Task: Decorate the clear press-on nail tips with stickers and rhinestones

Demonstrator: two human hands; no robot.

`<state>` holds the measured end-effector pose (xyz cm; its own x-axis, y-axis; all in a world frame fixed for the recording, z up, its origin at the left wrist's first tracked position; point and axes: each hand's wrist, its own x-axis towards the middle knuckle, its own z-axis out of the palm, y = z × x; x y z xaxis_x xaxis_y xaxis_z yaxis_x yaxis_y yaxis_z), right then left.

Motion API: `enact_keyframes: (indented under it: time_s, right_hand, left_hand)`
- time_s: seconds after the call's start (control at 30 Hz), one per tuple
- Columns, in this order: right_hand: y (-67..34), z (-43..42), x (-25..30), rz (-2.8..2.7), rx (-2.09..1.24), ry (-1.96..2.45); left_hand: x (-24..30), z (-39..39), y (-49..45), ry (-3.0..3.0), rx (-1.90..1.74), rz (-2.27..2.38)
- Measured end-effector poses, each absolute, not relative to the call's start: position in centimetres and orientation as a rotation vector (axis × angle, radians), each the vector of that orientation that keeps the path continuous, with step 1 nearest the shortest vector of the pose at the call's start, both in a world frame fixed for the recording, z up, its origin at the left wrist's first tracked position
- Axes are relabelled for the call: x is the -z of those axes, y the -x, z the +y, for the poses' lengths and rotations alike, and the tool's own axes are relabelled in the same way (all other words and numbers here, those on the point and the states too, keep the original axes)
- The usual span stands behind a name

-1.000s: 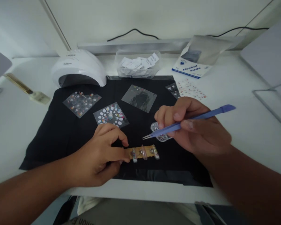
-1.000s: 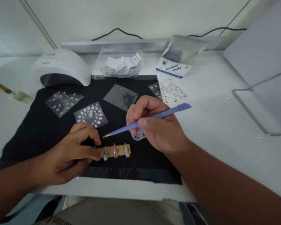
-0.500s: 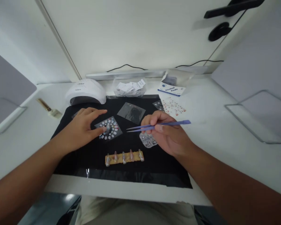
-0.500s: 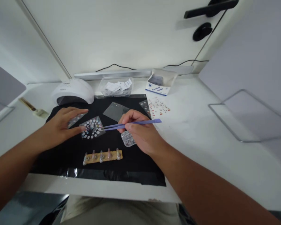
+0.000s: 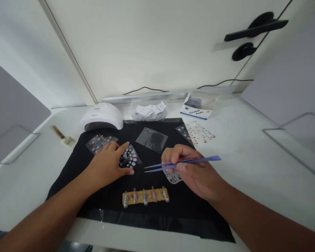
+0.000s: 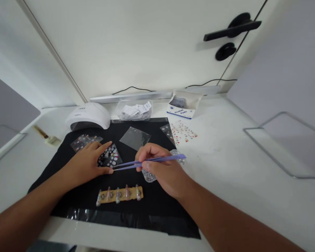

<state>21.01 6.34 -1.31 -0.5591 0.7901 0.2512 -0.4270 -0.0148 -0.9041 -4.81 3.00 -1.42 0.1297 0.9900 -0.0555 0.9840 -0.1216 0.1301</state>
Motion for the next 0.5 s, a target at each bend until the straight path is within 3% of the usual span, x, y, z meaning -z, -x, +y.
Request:
enact_keyframes:
  time_s: [0.5]
  right_hand:
    - [-20.55, 6.62, 1.6, -1.403, -1.682, 0.477]
  left_hand:
    - [1.95, 3.04, 5.36, -2.395, -0.223, 1.889]
